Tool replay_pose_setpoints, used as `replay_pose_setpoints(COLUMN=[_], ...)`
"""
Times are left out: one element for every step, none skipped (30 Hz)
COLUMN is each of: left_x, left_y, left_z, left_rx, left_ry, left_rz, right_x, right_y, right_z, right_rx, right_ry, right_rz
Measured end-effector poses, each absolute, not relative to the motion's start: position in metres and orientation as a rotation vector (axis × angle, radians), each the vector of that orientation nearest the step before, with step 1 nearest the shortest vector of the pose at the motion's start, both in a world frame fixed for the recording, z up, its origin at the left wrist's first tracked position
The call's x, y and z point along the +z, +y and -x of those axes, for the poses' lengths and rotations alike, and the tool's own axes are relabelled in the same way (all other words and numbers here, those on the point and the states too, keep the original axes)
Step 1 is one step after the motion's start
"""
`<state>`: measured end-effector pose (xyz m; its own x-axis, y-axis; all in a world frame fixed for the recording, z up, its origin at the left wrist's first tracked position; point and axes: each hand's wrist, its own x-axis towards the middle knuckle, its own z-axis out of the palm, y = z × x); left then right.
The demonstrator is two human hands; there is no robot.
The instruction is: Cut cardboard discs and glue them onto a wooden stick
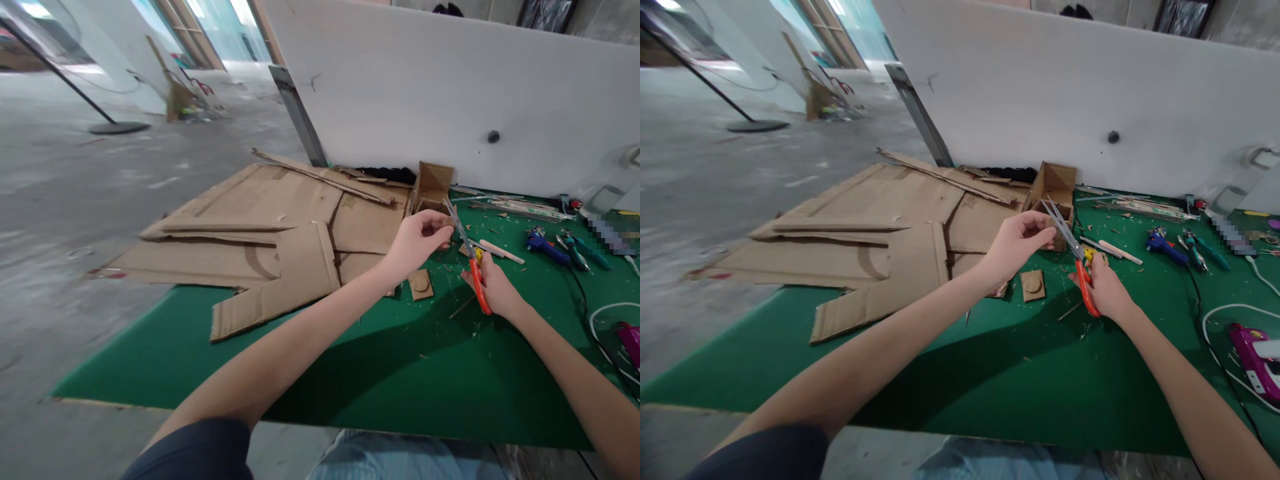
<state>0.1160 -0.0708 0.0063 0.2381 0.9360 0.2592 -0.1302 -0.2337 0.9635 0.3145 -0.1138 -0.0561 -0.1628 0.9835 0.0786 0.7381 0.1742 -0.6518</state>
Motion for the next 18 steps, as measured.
replay_pose_setpoints(left_x=[0.004, 0.003, 0.001, 0.001, 0.001, 0.002, 0.003, 0.005, 0.007, 0.009, 0.011, 0.012, 0.013, 0.014, 0.015, 0.015, 0.014, 0.014], left_y=[-0.071, -0.07, -0.07, -0.069, -0.069, -0.069, -0.069, -0.069, -0.069, -0.069, -0.07, -0.07, -0.07, -0.07, -0.07, -0.07, -0.07, -0.069], left_z=[-0.117, -0.117, -0.117, -0.117, -0.117, -0.116, -0.115, -0.114, -0.114, -0.113, -0.112, -0.112, -0.111, -0.111, -0.111, -0.111, -0.111, -0.11], left_rx=[1.246, 1.254, 1.258, 1.255, 1.248, 1.239, 1.227, 1.214, 1.201, 1.192, 1.184, 1.177, 1.168, 1.162, 1.158, 1.154, 1.151, 1.151], left_ry=[0.81, 0.8, 0.789, 0.781, 0.776, 0.776, 0.777, 0.78, 0.782, 0.783, 0.786, 0.79, 0.796, 0.801, 0.803, 0.803, 0.801, 0.799], left_rz=[-1.392, -1.363, -1.341, -1.326, -1.319, -1.317, -1.323, -1.334, -1.346, -1.356, -1.363, -1.367, -1.369, -1.369, -1.368, -1.366, -1.362, -1.356], right_x=[-0.056, -0.057, -0.057, -0.058, -0.059, -0.059, -0.06, -0.06, -0.06, -0.06, -0.06, -0.06, -0.06, -0.06, -0.06, -0.06, -0.06, -0.06], right_y=[-0.114, -0.114, -0.114, -0.114, -0.115, -0.116, -0.116, -0.117, -0.118, -0.118, -0.118, -0.118, -0.118, -0.117, -0.117, -0.116, -0.115, -0.115], right_z=[-0.314, -0.315, -0.315, -0.315, -0.315, -0.315, -0.315, -0.315, -0.315, -0.315, -0.315, -0.314, -0.314, -0.313, -0.313, -0.313, -0.313, -0.313], right_rx=[0.654, 0.649, 0.646, 0.643, 0.64, 0.636, 0.632, 0.627, 0.628, 0.632, 0.637, 0.641, 0.647, 0.647, 0.642, 0.633, 0.625, 0.618], right_ry=[-1.963, -1.964, -1.968, -1.974, -1.978, -1.98, -1.979, -1.974, -1.968, -1.963, -1.956, -1.95, -1.945, -1.94, -1.936, -1.934, -1.937, -1.943], right_rz=[1.61, 1.609, 1.616, 1.63, 1.647, 1.666, 1.682, 1.695, 1.701, 1.698, 1.691, 1.684, 1.678, 1.674, 1.672, 1.67, 1.667, 1.661])
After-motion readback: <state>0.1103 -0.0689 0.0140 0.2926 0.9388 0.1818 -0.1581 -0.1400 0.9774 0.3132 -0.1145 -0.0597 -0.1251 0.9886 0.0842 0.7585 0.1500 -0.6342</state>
